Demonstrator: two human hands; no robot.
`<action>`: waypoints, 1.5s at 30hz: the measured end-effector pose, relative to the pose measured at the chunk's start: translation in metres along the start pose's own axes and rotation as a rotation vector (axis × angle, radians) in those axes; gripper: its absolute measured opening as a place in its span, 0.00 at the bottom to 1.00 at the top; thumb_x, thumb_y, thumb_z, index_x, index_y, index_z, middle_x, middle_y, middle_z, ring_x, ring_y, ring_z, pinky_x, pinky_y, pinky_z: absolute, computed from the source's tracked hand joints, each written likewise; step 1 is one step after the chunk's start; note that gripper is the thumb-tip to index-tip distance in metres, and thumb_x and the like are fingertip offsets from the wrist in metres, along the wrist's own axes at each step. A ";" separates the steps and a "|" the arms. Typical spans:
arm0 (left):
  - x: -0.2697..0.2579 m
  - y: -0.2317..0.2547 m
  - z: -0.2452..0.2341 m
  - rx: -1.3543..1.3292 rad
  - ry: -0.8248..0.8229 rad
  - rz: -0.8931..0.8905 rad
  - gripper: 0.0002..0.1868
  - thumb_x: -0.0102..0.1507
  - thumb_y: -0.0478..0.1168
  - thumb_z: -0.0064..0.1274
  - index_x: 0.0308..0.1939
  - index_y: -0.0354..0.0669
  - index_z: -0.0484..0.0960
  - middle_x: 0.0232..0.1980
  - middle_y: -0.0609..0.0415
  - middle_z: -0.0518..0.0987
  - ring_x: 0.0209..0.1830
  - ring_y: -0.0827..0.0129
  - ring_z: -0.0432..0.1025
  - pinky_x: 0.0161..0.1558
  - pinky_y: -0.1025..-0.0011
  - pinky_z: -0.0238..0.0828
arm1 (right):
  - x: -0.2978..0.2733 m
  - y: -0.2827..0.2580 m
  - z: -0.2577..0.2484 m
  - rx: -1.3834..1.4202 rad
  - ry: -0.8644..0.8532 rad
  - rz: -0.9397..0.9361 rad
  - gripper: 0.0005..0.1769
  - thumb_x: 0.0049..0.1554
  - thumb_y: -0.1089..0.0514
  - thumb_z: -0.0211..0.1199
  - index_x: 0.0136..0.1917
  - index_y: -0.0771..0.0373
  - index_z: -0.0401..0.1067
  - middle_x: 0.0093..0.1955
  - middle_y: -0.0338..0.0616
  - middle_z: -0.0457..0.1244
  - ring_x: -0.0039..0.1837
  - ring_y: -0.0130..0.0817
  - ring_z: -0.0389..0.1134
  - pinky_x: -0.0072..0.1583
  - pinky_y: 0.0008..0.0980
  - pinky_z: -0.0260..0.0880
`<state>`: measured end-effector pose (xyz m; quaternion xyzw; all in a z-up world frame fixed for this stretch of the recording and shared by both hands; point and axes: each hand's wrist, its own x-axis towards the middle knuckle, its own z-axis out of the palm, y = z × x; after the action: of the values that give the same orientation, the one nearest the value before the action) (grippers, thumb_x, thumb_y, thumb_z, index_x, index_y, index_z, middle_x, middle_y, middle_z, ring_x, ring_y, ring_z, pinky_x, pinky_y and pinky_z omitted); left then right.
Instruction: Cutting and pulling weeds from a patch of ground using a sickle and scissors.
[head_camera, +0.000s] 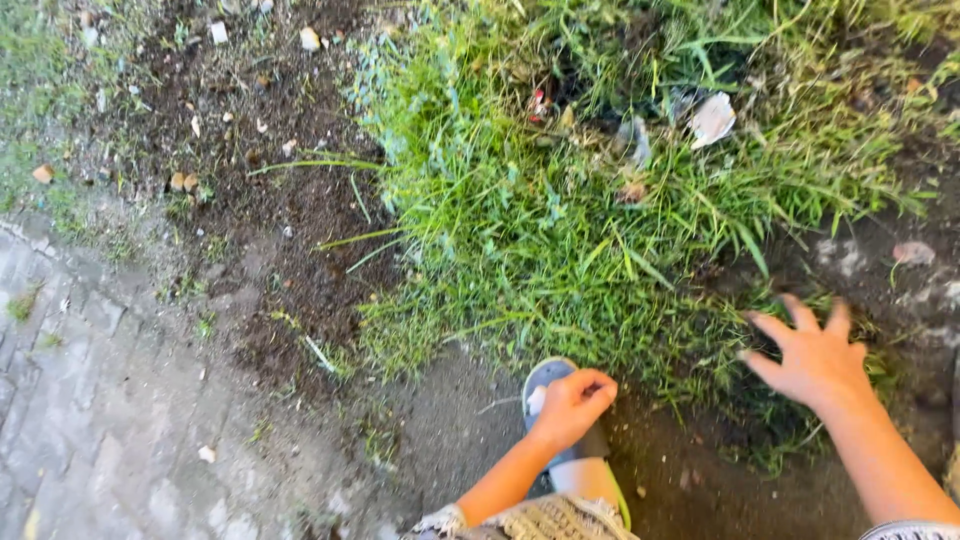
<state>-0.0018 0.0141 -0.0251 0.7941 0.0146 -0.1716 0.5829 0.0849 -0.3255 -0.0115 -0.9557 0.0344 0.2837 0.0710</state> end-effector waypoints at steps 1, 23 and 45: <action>-0.007 0.001 -0.001 -0.001 -0.001 -0.010 0.12 0.65 0.43 0.58 0.46 0.37 0.84 0.38 0.55 0.83 0.37 0.76 0.75 0.43 0.75 0.74 | -0.018 0.000 0.016 0.000 -0.010 -0.001 0.44 0.48 0.29 0.67 0.76 0.28 0.58 0.86 0.36 0.36 0.83 0.70 0.33 0.71 0.77 0.47; -0.019 0.003 -0.011 0.016 -0.026 -0.038 0.14 0.64 0.46 0.57 0.45 0.39 0.85 0.39 0.52 0.84 0.38 0.73 0.79 0.45 0.72 0.76 | -0.052 0.090 0.074 0.186 0.634 -0.057 0.38 0.47 0.45 0.72 0.70 0.44 0.65 0.75 0.51 0.56 0.63 0.52 0.68 0.63 0.44 0.74; -0.007 -0.008 -0.021 -0.031 -0.007 0.041 0.12 0.65 0.43 0.56 0.45 0.39 0.84 0.40 0.52 0.85 0.39 0.72 0.79 0.45 0.72 0.77 | 0.048 0.256 0.227 0.451 0.487 -0.388 0.54 0.31 0.28 0.75 0.68 0.48 0.68 0.62 0.42 0.68 0.67 0.32 0.68 0.74 0.37 0.63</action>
<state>-0.0052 0.0379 -0.0251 0.7844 -0.0009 -0.1622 0.5987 -0.0243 -0.5444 -0.2554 -0.9441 -0.0699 0.0149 0.3217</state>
